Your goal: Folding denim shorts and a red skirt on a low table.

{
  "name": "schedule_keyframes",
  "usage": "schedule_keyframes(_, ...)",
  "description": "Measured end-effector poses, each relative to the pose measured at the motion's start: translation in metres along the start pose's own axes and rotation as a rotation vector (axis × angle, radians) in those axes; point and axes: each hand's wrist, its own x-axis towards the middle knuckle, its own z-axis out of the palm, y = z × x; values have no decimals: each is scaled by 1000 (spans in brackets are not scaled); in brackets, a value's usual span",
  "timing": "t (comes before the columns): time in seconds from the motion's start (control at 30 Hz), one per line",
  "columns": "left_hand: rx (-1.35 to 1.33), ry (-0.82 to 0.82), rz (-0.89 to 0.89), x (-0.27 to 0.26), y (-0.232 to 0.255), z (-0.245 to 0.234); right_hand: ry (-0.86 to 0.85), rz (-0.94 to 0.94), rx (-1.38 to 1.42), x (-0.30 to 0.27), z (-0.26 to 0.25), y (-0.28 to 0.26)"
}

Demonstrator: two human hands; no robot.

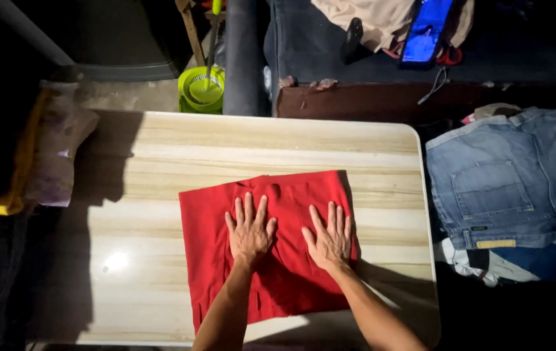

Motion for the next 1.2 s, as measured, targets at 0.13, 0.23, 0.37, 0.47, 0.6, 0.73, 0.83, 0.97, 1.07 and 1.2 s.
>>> schedule_keyframes(0.13,10,-15,-15,0,1,1,54,26,-31,0,7,10)
schedule_keyframes(0.23,42,28,-11,-12,7,11,164,168,34,0,8,18)
schedule_keyframes(0.37,258,86,86,-58,28,15,30,314,18,24,-8,22)
schedule_keyframes(0.47,60,57,104,-75,39,18,-98,420,105,36,-13,29)
schedule_keyframes(0.6,-43,149,115,-80,49,25,200,254,402,56,64,92)
schedule_keyframes(0.73,-32,152,221,-113,85,36,244,305,558,82,81,122)
schedule_keyframes(0.83,50,-40,440,-141,118,57,-31,423,729,97,81,128)
schedule_keyframes(0.97,11,-52,449,-166,144,82,-62,474,940,101,60,124)
schedule_keyframes(1.07,2,-55,399,-172,146,102,-32,430,903,105,61,124)
schedule_keyframes(1.2,-457,-232,-25,-162,146,33,-16,362,931,108,29,101)
